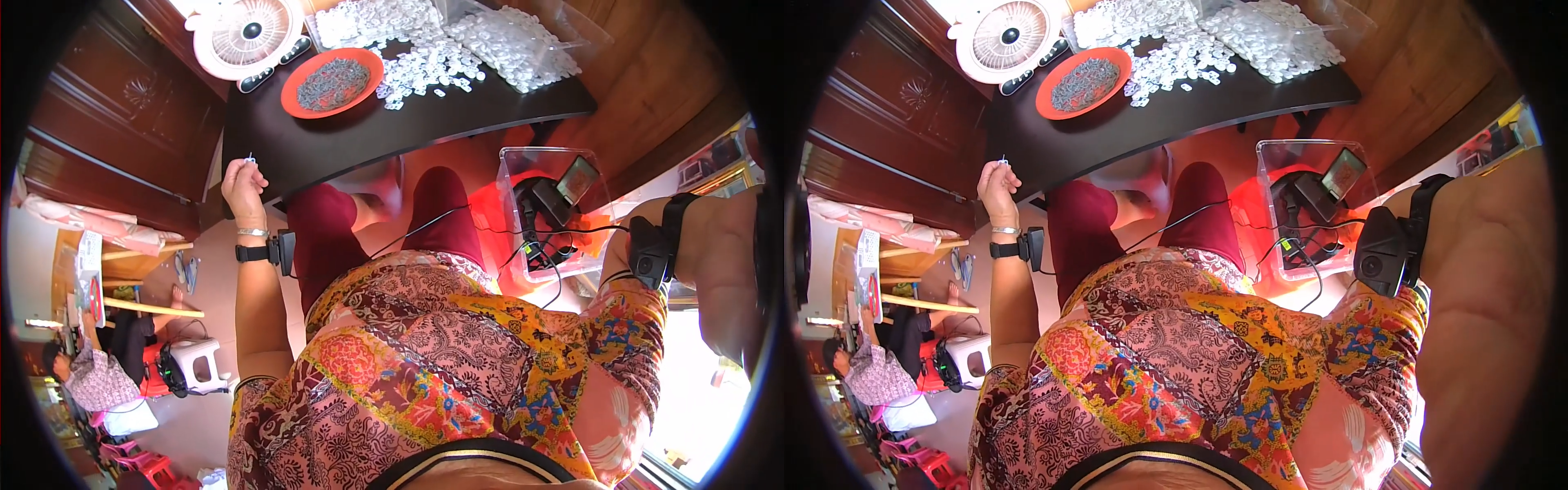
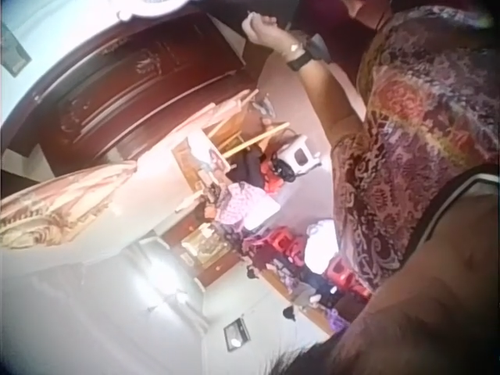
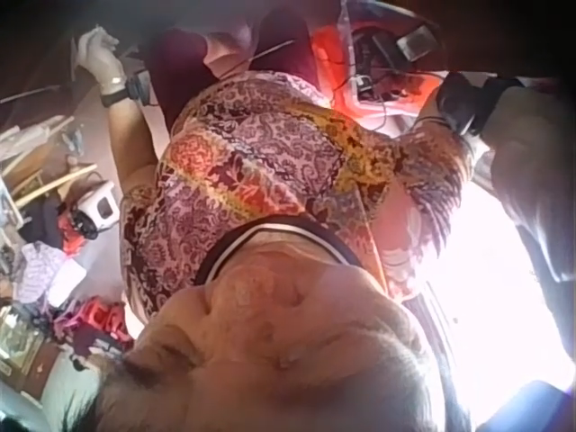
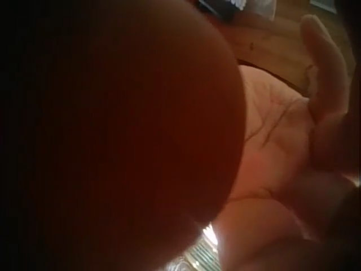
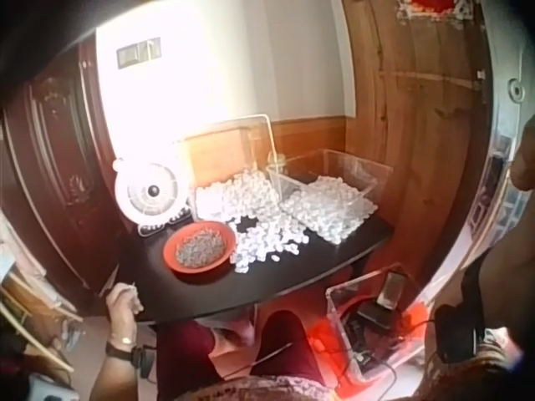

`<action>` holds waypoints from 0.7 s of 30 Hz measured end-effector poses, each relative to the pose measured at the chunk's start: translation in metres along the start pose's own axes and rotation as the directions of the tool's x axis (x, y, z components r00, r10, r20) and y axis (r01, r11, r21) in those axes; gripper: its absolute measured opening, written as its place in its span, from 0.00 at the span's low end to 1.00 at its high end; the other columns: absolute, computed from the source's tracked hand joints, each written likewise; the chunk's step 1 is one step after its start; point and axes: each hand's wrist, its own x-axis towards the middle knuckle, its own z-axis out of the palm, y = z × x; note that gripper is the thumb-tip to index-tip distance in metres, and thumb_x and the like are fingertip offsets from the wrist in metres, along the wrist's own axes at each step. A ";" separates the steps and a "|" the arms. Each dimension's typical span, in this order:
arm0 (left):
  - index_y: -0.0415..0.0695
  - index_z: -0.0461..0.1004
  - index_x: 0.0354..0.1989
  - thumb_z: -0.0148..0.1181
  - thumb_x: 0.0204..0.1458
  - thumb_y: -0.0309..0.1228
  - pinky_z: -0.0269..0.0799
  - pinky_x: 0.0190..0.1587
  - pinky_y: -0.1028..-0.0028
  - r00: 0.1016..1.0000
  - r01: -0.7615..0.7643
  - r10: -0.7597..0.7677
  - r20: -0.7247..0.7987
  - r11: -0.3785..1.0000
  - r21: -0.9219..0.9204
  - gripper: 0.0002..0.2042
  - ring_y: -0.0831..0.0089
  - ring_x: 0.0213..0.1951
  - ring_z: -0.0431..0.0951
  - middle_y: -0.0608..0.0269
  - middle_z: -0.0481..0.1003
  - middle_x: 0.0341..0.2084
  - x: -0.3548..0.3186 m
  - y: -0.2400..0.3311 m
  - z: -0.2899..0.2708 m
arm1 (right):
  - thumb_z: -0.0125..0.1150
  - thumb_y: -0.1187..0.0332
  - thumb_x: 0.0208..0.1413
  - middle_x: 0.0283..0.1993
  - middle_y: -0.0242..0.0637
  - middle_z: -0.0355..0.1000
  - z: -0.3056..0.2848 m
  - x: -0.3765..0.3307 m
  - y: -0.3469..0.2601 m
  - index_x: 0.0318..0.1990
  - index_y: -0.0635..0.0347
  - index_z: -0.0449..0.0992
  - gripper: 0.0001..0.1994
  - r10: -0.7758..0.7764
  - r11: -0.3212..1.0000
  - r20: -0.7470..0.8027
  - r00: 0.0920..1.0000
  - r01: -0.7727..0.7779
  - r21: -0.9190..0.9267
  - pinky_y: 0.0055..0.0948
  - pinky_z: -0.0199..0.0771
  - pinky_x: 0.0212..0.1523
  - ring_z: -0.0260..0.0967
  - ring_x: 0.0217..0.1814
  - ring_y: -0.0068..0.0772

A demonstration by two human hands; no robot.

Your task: Assembling small components by inserting red pins into white circular plastic pieces while sitting at a desk.

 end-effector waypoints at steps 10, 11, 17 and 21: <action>0.44 0.71 0.27 0.53 0.52 0.27 0.54 0.18 0.86 1.000 -0.020 0.020 0.004 1.000 0.016 0.04 0.85 0.16 0.66 0.72 0.67 0.15 -0.001 -0.005 0.003 | 0.48 0.68 0.46 0.37 0.53 0.74 -0.188 -0.055 -0.031 0.35 0.71 0.73 0.14 0.038 0.989 -0.019 0.999 -0.041 -0.140 0.27 0.71 0.33 0.73 0.33 0.39; 0.44 0.71 0.27 0.53 0.52 0.27 0.54 0.18 0.86 1.000 -0.019 0.019 0.001 0.999 0.026 0.04 0.85 0.16 0.66 0.72 0.67 0.15 -0.002 -0.002 0.002 | 0.48 0.68 0.46 0.37 0.53 0.74 -0.146 -0.047 -0.024 0.35 0.71 0.73 0.14 0.041 0.989 -0.029 0.999 -0.044 -0.138 0.27 0.71 0.33 0.73 0.33 0.39; 0.43 0.70 0.27 0.52 0.52 0.27 0.54 0.18 0.86 1.000 -0.031 0.031 -0.001 0.999 0.045 0.04 0.85 0.17 0.66 0.72 0.67 0.15 -0.001 -0.007 -0.004 | 0.47 0.69 0.46 0.37 0.53 0.74 -0.059 -0.019 -0.025 0.35 0.71 0.73 0.14 0.053 0.986 -0.038 0.998 -0.058 -0.157 0.27 0.71 0.33 0.73 0.33 0.39; 0.42 0.70 0.27 0.52 0.52 0.26 0.55 0.19 0.85 0.999 -0.031 0.031 0.019 1.000 0.002 0.04 0.85 0.17 0.66 0.71 0.67 0.16 -0.002 -0.002 0.004 | 0.46 0.69 0.46 0.37 0.54 0.74 -0.151 -0.038 -0.031 0.35 0.72 0.73 0.14 0.031 0.981 -0.044 0.999 -0.039 -0.188 0.27 0.71 0.34 0.73 0.33 0.39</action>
